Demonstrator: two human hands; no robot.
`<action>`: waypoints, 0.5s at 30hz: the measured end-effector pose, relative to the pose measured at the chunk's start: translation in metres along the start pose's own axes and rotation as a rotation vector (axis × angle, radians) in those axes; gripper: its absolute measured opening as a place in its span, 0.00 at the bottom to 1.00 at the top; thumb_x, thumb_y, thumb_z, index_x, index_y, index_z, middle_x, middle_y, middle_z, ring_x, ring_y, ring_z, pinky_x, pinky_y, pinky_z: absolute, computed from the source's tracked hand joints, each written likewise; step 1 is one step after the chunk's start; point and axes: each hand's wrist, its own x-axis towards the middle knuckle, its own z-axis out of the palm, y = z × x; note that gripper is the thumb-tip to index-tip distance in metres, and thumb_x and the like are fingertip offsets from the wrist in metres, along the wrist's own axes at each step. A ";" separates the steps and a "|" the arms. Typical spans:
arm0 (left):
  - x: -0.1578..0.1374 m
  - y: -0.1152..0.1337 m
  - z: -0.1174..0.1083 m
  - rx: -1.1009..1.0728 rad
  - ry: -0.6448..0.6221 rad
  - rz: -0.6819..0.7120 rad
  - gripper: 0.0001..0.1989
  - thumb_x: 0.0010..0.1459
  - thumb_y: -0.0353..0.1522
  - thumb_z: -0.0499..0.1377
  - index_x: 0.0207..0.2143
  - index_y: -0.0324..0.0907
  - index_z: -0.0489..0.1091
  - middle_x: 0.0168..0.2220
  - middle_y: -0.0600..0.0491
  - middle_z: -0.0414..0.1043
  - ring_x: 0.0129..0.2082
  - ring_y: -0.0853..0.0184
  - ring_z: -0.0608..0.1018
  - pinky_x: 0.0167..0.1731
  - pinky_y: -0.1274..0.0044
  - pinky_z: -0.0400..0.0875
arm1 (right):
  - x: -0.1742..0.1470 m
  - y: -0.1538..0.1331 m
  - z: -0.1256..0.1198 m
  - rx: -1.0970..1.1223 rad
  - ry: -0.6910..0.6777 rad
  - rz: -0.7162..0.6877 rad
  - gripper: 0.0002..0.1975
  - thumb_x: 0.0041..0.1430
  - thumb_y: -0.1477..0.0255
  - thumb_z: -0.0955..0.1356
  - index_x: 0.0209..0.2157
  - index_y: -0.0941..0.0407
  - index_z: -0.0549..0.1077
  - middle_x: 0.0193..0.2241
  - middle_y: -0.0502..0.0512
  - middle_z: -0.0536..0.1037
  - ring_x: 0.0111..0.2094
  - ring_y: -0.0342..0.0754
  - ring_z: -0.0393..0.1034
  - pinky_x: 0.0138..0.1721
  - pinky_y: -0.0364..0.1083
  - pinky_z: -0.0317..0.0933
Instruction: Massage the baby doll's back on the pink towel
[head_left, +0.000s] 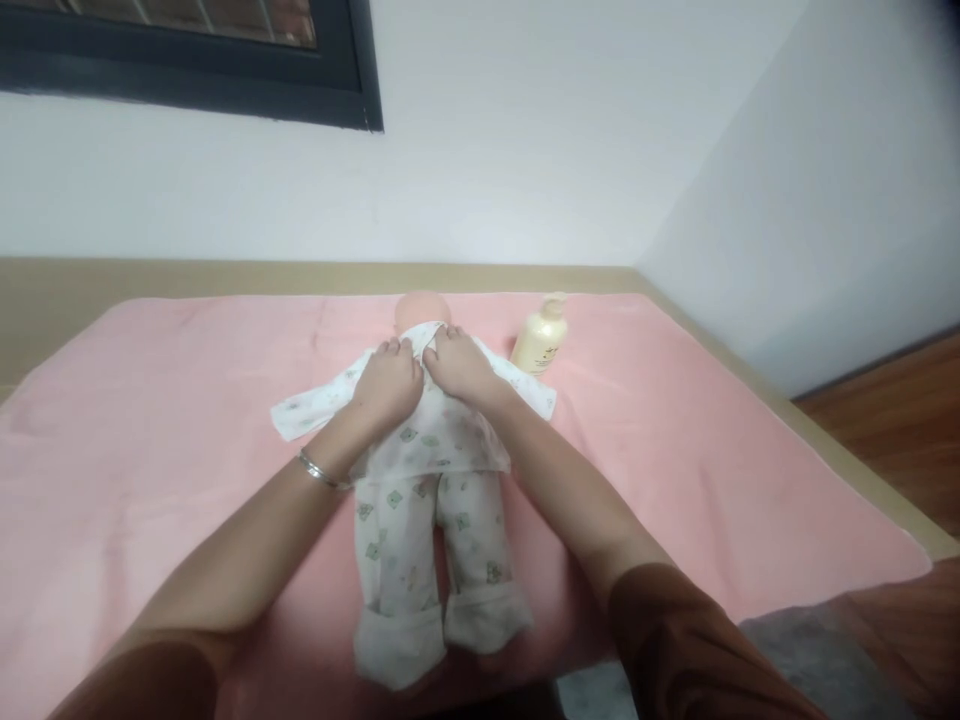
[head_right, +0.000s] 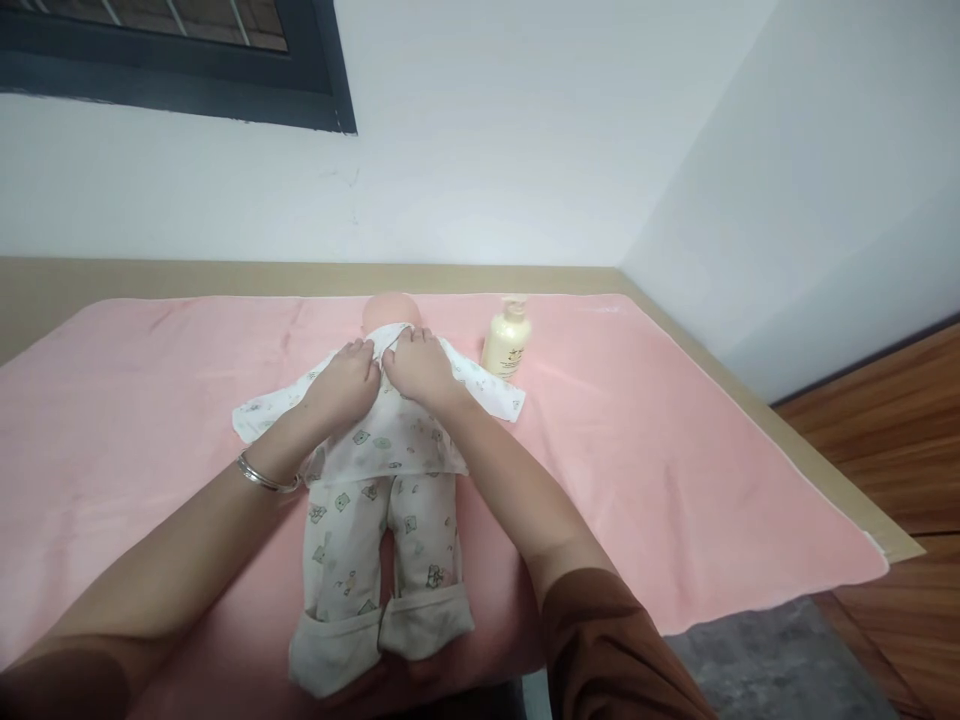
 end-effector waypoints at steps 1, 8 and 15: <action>-0.003 0.002 0.000 0.014 -0.017 0.015 0.27 0.65 0.28 0.41 0.61 0.24 0.61 0.62 0.30 0.66 0.64 0.50 0.68 0.63 0.61 0.62 | 0.002 0.002 0.001 0.014 0.010 0.018 0.29 0.70 0.69 0.54 0.63 0.75 0.61 0.62 0.77 0.66 0.62 0.60 0.61 0.65 0.53 0.53; -0.001 0.002 -0.004 -0.138 0.001 -0.034 0.26 0.64 0.27 0.41 0.58 0.28 0.65 0.62 0.33 0.67 0.63 0.52 0.70 0.62 0.63 0.64 | -0.001 -0.001 0.001 -0.021 0.007 0.042 0.28 0.72 0.68 0.53 0.63 0.72 0.60 0.62 0.76 0.66 0.62 0.60 0.62 0.64 0.54 0.53; 0.010 -0.012 0.006 -0.338 0.124 -0.229 0.24 0.63 0.31 0.42 0.52 0.34 0.73 0.55 0.38 0.75 0.56 0.53 0.76 0.59 0.65 0.68 | -0.030 -0.034 -0.003 -0.140 0.017 0.030 0.24 0.69 0.71 0.55 0.60 0.69 0.64 0.58 0.79 0.69 0.58 0.63 0.65 0.59 0.57 0.59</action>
